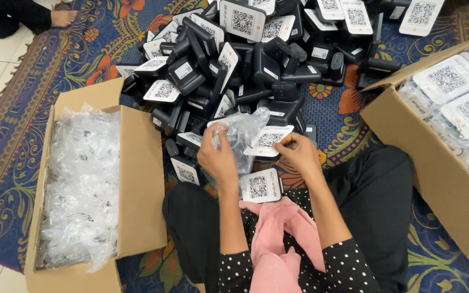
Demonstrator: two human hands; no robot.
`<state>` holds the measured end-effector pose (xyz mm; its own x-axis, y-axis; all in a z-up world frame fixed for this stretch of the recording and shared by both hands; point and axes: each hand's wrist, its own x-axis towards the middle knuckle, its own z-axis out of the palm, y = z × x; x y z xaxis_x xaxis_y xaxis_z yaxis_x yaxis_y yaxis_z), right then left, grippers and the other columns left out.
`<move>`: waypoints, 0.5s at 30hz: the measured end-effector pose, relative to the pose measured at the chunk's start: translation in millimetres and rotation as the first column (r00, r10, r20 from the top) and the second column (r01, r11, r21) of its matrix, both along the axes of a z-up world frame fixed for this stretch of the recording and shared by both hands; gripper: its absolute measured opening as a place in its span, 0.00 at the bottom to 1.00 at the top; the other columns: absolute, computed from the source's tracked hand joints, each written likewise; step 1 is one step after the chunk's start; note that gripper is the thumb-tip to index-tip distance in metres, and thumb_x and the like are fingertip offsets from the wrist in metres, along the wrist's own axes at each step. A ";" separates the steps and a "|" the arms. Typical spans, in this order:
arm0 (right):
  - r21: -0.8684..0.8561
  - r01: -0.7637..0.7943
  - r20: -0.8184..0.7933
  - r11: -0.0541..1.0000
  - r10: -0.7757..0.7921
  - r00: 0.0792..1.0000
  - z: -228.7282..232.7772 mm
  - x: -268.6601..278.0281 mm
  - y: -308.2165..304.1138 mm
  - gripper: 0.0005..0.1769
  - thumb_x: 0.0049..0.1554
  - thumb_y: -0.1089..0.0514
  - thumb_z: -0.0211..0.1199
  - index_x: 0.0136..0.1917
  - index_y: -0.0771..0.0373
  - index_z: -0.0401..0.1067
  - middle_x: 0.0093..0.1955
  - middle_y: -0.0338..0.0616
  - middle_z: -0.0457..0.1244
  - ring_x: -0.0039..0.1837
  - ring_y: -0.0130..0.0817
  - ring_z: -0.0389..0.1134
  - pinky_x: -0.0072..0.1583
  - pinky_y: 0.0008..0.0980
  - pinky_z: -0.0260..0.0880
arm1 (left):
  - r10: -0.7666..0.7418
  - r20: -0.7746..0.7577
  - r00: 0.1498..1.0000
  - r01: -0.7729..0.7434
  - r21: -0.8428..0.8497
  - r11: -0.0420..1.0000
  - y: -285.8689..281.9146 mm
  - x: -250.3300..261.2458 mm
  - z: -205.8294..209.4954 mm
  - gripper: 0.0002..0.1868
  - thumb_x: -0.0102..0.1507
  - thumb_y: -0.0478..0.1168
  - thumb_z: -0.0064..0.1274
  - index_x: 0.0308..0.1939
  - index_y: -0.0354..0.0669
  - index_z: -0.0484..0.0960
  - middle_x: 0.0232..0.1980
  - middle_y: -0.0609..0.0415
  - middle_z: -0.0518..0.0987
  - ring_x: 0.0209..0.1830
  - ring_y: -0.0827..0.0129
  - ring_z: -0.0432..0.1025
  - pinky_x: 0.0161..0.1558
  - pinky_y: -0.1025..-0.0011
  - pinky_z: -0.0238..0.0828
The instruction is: The person bags small black electronic devices with QR codes and places them into cardboard boxes.
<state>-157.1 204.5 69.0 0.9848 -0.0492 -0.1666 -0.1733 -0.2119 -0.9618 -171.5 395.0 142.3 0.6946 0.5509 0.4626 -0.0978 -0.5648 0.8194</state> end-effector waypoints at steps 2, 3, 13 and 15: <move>0.059 0.038 -0.001 0.998 -0.038 0.999 3.7 -0.6 -9.0 0.15 0.53 0.55 0.73 0.46 0.68 0.75 0.34 0.40 0.69 0.35 0.21 0.68 0.38 0.23 0.66 | -0.016 -0.021 1.000 0.017 0.042 0.999 3.5 10.7 18.1 0.08 0.65 0.36 0.55 0.46 0.41 0.85 0.40 0.50 0.87 0.38 0.59 0.82 0.40 0.65 0.74; 0.115 0.073 -0.005 0.991 -0.073 0.997 5.3 -0.8 -13.6 0.17 0.53 0.58 0.73 0.50 0.70 0.73 0.36 0.42 0.69 0.37 0.23 0.67 0.39 0.23 0.65 | -0.030 -0.043 0.999 0.033 0.082 0.996 5.2 16.1 26.9 0.09 0.65 0.37 0.55 0.47 0.41 0.86 0.39 0.51 0.87 0.36 0.59 0.82 0.38 0.64 0.74; 0.593 0.059 0.214 0.803 -0.229 0.950 73.4 -14.2 -46.1 0.23 0.69 0.58 0.56 0.73 0.71 0.64 0.59 0.42 0.68 0.55 0.23 0.71 0.56 0.24 0.72 | -0.096 -0.077 0.992 0.110 0.211 0.971 6.1 41.4 69.4 0.09 0.70 0.42 0.52 0.42 0.42 0.85 0.34 0.52 0.86 0.25 0.59 0.80 0.29 0.63 0.70; 0.775 0.017 0.205 0.632 -0.277 0.939 80.4 -14.1 -49.9 0.24 0.69 0.56 0.52 0.74 0.69 0.62 0.61 0.43 0.68 0.57 0.28 0.72 0.58 0.29 0.74 | -0.070 -0.065 0.995 0.087 0.318 0.944 5.3 47.1 68.2 0.10 0.70 0.43 0.53 0.44 0.43 0.86 0.31 0.47 0.84 0.28 0.53 0.79 0.31 0.60 0.70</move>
<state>-171.2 154.6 149.5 0.9809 -0.1833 0.0646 0.1651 0.6107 -0.7745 -124.4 400.4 210.5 0.7575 0.3222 0.5678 -0.1145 -0.7907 0.6014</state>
